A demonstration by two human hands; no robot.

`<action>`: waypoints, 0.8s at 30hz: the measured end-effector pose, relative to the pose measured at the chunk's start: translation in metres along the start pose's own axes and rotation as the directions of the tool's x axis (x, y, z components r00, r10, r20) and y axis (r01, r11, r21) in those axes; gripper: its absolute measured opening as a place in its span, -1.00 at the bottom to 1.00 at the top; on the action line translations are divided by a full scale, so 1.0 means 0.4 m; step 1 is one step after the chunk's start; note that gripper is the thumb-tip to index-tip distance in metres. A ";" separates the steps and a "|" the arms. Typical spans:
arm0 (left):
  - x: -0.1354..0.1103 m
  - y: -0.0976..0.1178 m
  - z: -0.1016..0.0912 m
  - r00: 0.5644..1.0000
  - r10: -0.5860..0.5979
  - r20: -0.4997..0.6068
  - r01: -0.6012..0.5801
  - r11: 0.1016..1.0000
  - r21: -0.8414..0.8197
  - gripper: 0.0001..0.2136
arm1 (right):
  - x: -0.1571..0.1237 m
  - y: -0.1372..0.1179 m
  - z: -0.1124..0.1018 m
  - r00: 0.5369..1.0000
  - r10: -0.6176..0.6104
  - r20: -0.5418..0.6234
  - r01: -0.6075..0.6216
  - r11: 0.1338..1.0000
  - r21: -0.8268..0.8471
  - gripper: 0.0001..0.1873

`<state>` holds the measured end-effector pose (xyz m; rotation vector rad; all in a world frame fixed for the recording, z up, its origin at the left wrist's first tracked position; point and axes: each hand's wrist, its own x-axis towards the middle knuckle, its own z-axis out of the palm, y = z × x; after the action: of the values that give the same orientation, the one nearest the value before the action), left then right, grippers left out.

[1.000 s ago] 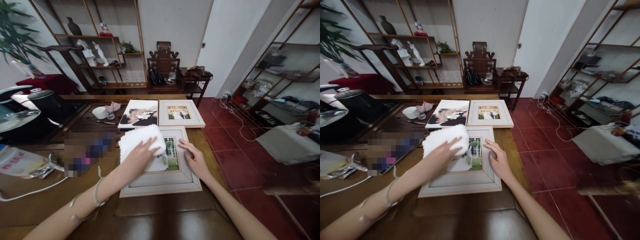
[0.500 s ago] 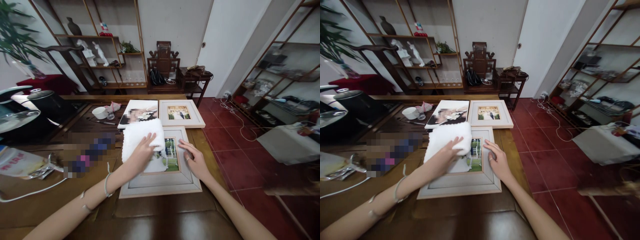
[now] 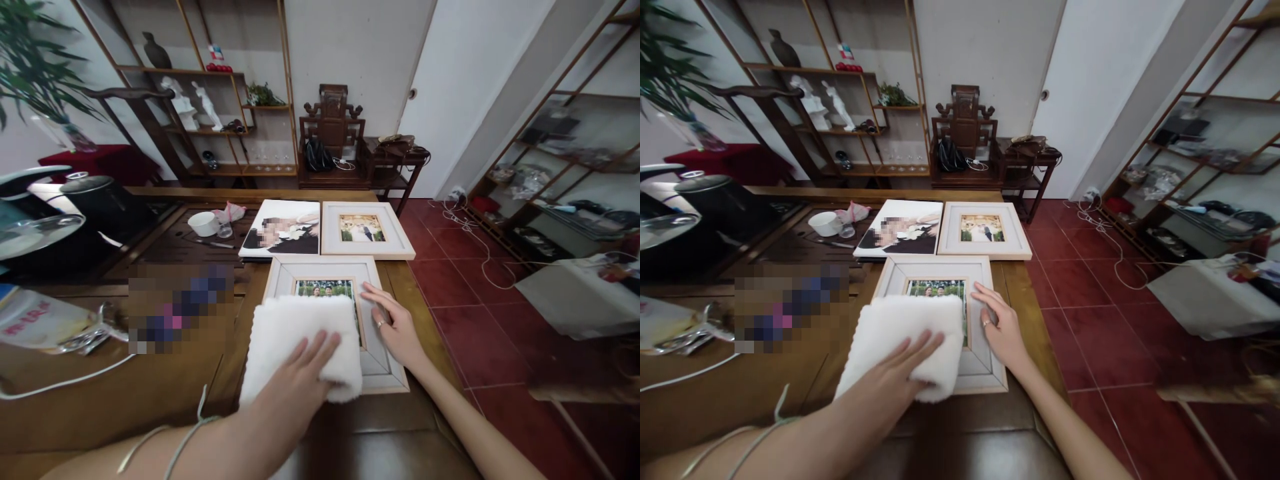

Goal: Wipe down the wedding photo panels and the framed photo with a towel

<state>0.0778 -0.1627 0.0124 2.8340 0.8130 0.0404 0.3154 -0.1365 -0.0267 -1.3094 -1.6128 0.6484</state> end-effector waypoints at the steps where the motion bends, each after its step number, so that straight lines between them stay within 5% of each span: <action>1: 0.016 -0.013 -0.002 0.999 -0.033 -0.014 0.034 0.999 0.020 -0.62 | 0.000 0.001 0.000 1.000 0.001 -0.001 -0.001 1.000 -0.003 -0.61; 6: 0.089 -0.089 0.001 0.970 -0.145 -0.193 0.169 0.979 0.116 -0.65 | -0.003 0.007 0.001 1.000 0.003 0.004 -0.003 1.000 -0.005 -0.57; 13: 0.165 -0.193 -0.038 0.889 -0.121 -0.442 0.139 0.990 0.007 -0.68 | -0.005 0.015 0.000 1.000 -0.016 0.000 0.016 1.000 -0.004 -0.56; 19: 0.221 -0.240 -0.045 0.971 -0.097 -0.218 0.094 0.995 -0.026 -0.67 | -0.005 0.018 0.000 1.000 0.007 0.006 -0.007 1.000 -0.012 -0.58; 24: 0.145 -0.119 -0.059 0.997 0.081 0.016 -0.082 0.994 0.078 -0.57 | -0.003 0.014 0.000 1.000 0.025 0.011 -0.025 1.000 -0.018 -0.62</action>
<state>0.1004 -0.0885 0.0248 2.9374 0.7119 0.0022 0.3179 -0.1360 -0.0319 -1.3427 -1.6164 0.6589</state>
